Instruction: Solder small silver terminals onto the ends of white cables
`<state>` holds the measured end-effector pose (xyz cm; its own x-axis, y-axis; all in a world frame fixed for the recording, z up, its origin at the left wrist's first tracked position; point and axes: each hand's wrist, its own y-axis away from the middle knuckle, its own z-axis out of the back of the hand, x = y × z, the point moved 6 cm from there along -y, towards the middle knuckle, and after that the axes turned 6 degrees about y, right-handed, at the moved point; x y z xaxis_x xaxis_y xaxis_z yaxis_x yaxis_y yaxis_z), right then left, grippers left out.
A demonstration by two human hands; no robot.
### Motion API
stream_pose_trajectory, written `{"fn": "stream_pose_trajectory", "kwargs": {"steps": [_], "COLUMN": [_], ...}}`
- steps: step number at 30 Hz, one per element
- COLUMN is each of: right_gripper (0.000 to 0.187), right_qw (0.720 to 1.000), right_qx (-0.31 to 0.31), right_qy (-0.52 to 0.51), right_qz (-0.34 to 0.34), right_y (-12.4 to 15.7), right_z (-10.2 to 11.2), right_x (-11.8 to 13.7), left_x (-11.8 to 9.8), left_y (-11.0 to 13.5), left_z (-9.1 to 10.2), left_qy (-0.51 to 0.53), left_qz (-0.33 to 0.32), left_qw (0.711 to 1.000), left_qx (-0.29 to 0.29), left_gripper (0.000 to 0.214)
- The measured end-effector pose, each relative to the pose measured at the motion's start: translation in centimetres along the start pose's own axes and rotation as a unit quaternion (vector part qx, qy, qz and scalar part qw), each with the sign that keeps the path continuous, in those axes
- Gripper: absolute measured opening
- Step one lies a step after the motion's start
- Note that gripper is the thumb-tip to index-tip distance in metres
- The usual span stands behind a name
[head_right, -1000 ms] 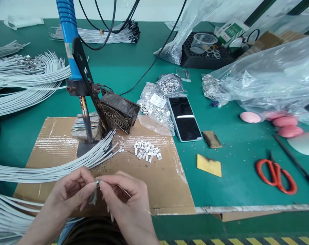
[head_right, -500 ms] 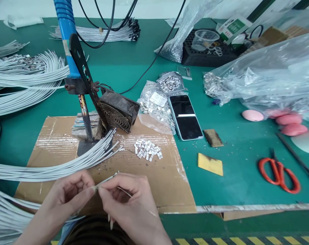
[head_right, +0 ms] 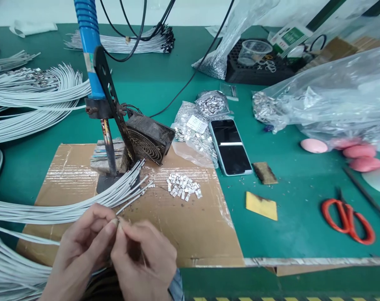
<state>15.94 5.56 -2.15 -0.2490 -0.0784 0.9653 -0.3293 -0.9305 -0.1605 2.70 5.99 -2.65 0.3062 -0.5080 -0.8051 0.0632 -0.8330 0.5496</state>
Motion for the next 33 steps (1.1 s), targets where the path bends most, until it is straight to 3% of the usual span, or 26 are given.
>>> {"fn": "stream_pose_trajectory", "kwargs": {"steps": [2,5,8,12,16,20,24,28,30,33], "right_gripper": [0.027,0.041,0.034,0.019,0.022,0.023,0.020,0.016,0.014,0.012], "right_qw": [0.995,0.989,0.993,0.969,0.962,0.965,0.973,0.983,0.978,0.967], "right_qx": [-0.032,0.003,0.102,0.229,0.266,0.263,0.229,0.164,0.137,0.127], "right_qy": [0.041,0.067,0.005,-0.047,-0.033,0.004,0.017,-0.055,-0.103,-0.152], "right_qz": [0.085,0.130,0.060,-0.084,-0.054,0.010,0.033,-0.055,-0.120,-0.161], "right_y": [0.5,0.1,-1.5,-3.2,-4.5,-4.6,-3.6,-2.9,-2.8,-3.0], "right_z": [-0.1,0.1,0.6,0.7,0.7,0.7,0.8,0.8,0.8,0.6], "right_x": [0.8,1.4,0.7,-0.4,0.2,0.6,0.3,-1.1,-2.2,-3.0], "left_x": [0.2,-0.2,-0.7,-1.4,-1.9,-1.9,-1.7,-2.0,-2.2,-2.3], "left_y": [-0.3,-1.0,-1.6,-1.5,-0.8,-0.5,-0.6,-0.5,-0.6,-0.8], "left_z": [0.2,0.7,1.0,0.6,0.0,-0.4,-0.3,-0.3,-0.1,0.4], "left_qy": [0.033,0.044,0.023,-0.039,-0.088,-0.113,-0.090,-0.082,-0.081,-0.078], "left_qz": [0.011,0.000,-0.015,-0.034,-0.084,-0.114,-0.109,-0.103,-0.098,-0.084], "left_qw": [0.999,0.998,0.999,0.999,0.991,0.986,0.987,0.988,0.988,0.988], "left_qx": [0.017,0.034,0.024,-0.014,-0.048,-0.054,-0.075,-0.084,-0.090,-0.102], "left_gripper": [0.043,0.036,0.032,0.023,0.011,0.009,0.009,0.009,0.009,0.011]}}
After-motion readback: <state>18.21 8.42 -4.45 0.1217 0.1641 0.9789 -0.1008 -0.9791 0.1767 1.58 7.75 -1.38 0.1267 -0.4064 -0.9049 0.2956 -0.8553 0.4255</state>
